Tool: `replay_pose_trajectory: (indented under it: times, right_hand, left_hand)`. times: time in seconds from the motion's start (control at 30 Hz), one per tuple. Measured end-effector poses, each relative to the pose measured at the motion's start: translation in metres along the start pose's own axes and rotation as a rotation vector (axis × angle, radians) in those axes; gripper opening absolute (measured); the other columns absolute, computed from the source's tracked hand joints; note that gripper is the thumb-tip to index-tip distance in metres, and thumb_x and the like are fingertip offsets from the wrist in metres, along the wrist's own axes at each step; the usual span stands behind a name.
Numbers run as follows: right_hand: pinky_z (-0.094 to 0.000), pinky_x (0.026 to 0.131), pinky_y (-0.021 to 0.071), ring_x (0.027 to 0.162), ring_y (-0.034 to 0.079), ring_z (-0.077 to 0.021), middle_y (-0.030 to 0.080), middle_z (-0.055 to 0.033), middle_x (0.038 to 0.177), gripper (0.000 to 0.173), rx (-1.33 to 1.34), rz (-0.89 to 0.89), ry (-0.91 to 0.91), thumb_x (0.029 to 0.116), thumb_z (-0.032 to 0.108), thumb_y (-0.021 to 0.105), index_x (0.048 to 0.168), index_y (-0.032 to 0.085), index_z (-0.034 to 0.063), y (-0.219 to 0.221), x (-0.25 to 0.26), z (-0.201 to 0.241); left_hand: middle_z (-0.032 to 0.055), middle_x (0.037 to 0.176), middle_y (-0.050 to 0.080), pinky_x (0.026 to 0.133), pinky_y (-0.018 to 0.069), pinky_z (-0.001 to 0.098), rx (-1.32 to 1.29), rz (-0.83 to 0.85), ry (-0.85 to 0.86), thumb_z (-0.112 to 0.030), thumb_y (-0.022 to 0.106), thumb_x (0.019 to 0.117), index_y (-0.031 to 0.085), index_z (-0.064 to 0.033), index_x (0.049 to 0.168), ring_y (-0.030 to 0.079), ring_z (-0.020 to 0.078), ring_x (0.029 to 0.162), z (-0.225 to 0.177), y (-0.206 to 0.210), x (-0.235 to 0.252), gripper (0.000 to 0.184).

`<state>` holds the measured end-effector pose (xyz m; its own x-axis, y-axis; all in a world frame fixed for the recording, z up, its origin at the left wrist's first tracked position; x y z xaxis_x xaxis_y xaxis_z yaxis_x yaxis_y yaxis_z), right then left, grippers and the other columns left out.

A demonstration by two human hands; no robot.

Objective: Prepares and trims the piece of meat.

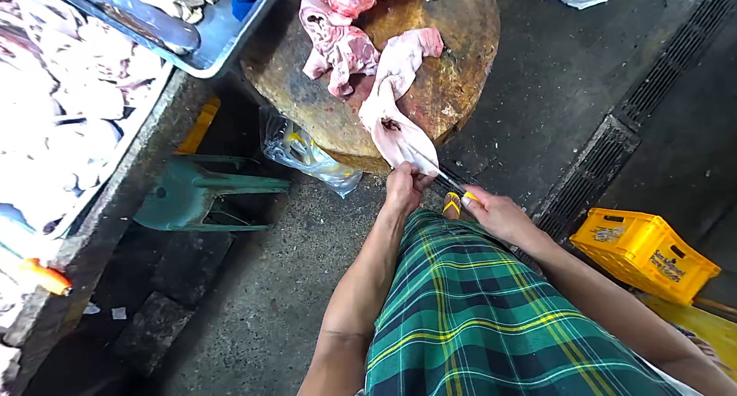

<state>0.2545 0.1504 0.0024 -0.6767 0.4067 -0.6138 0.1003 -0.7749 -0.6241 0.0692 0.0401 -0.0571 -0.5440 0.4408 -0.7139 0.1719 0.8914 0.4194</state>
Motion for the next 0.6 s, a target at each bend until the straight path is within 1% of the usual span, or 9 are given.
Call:
replay_pose_trajectory:
  times: [0.07, 0.17, 0.23, 0.3, 0.33, 0.4, 0.47, 0.53, 0.6]
  right_hand:
    - [-0.0643, 0.078, 0.0562, 0.09, 0.072, -0.037, 0.073, -0.0146, 0.101, 0.046, -0.04, -0.09, 0.04, 0.11, 0.05, 0.037, 0.152, 0.047, 0.0355, -0.008, 0.003, -0.01]
    - [-0.061, 0.075, 0.0565, 0.085, 0.071, -0.0333, 0.073, -0.0122, 0.097, 0.047, -0.019, -0.091, 0.004, 0.11, 0.05, 0.037, 0.153, 0.046, 0.0362, -0.011, -0.003, -0.01]
    - [-0.0598, 0.078, 0.0575, 0.088, 0.072, -0.031, 0.073, -0.0108, 0.102, 0.047, -0.017, -0.038, -0.08, 0.1098, 0.05, 0.038, 0.154, 0.046, 0.0364, -0.005, -0.003, -0.005]
    - [-0.0608, 0.084, 0.0572, 0.096, 0.072, -0.0318, 0.074, -0.0102, 0.11, 0.047, -0.099, -0.014, -0.114, 0.1096, 0.051, 0.038, 0.155, 0.045, 0.0381, 0.0, 0.005, -0.008]
    - [-0.0617, 0.085, 0.0568, 0.1, 0.072, -0.0337, 0.074, -0.0104, 0.115, 0.047, -0.155, -0.044, -0.107, 0.1097, 0.051, 0.038, 0.155, 0.045, 0.0383, -0.003, 0.009, -0.01]
    - [-0.0635, 0.083, 0.0566, 0.099, 0.072, -0.0378, 0.073, -0.0133, 0.115, 0.048, -0.22, -0.148, -0.066, 0.1098, 0.05, 0.038, 0.154, 0.046, 0.0352, -0.01, 0.011, -0.013]
    - [-0.0638, 0.083, 0.0563, 0.099, 0.072, -0.0371, 0.073, -0.0135, 0.114, 0.049, -0.172, -0.192, -0.022, 0.1096, 0.052, 0.037, 0.155, 0.046, 0.0339, -0.017, 0.006, -0.016]
    - [-0.0629, 0.078, 0.0564, 0.09, 0.072, -0.0354, 0.073, -0.0143, 0.103, 0.048, -0.017, -0.221, 0.032, 0.1097, 0.052, 0.037, 0.153, 0.047, 0.0334, -0.019, 0.0, -0.02]
    - [-0.0623, 0.076, 0.0552, 0.086, 0.07, -0.0339, 0.072, -0.0148, 0.1, 0.048, 0.094, -0.224, 0.058, 0.1095, 0.053, 0.037, 0.153, 0.048, 0.0339, -0.019, -0.003, -0.017]
  left_hand:
    - [0.0127, 0.091, 0.065, 0.077, 0.0623, 0.0434, -0.018, 0.005, 0.02, -0.002, 0.045, 0.0984, 0.05, -0.0018, 0.112, 0.069, 0.023, 0.077, -0.002, -0.002, -0.004, 0.014]
    - [0.0106, 0.088, 0.063, 0.075, 0.061, 0.0415, 0.006, 0.008, 0.037, -0.001, 0.046, 0.0972, 0.051, -0.0037, 0.106, 0.067, 0.021, 0.075, -0.005, -0.007, -0.004, 0.011]
    - [0.0123, 0.091, 0.065, 0.077, 0.0622, 0.043, 0.013, 0.028, 0.028, -0.003, 0.045, 0.0994, 0.051, -0.0023, 0.111, 0.07, 0.0231, 0.077, -0.005, -0.008, -0.003, 0.013]
    - [0.013, 0.093, 0.066, 0.077, 0.0628, 0.0438, 0.006, 0.028, 0.022, -0.004, 0.045, 0.0996, 0.051, -0.0017, 0.114, 0.071, 0.0239, 0.079, -0.004, -0.012, -0.002, 0.015]
    - [0.013, 0.093, 0.065, 0.077, 0.0628, 0.044, -0.006, 0.024, 0.012, -0.003, 0.045, 0.1, 0.05, -0.0017, 0.115, 0.071, 0.0239, 0.079, -0.003, -0.015, -0.003, 0.016]
    - [0.0132, 0.092, 0.066, 0.077, 0.0632, 0.0434, -0.02, 0.004, -0.011, 0.0, 0.045, 0.0973, 0.049, -0.0019, 0.112, 0.071, 0.0233, 0.076, -0.007, -0.021, -0.004, 0.015]
    - [0.0127, 0.089, 0.066, 0.075, 0.063, 0.0431, 0.033, -0.001, -0.014, -0.002, 0.047, 0.0974, 0.051, -0.0015, 0.11, 0.07, 0.0227, 0.075, -0.012, -0.026, -0.002, 0.013]
    - [0.0115, 0.088, 0.064, 0.074, 0.0619, 0.0431, 0.104, 0.012, -0.016, -0.005, 0.047, 0.0989, 0.052, -0.0016, 0.109, 0.068, 0.022, 0.074, -0.015, -0.029, 0.002, 0.012]
    - [0.0112, 0.086, 0.065, 0.072, 0.0621, 0.042, 0.142, 0.02, -0.012, -0.006, 0.046, 0.1002, 0.053, -0.0011, 0.108, 0.069, 0.0216, 0.073, -0.017, -0.03, 0.004, 0.012]
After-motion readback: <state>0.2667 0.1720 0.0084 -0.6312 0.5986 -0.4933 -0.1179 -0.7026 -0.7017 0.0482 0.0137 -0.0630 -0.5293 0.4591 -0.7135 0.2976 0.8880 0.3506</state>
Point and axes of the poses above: each hand's wrist, its own x-axis towards the middle knuckle, its own y-axis out of the palm, z = x × y, the point moved 4 cm from there along x, towards the middle knuckle
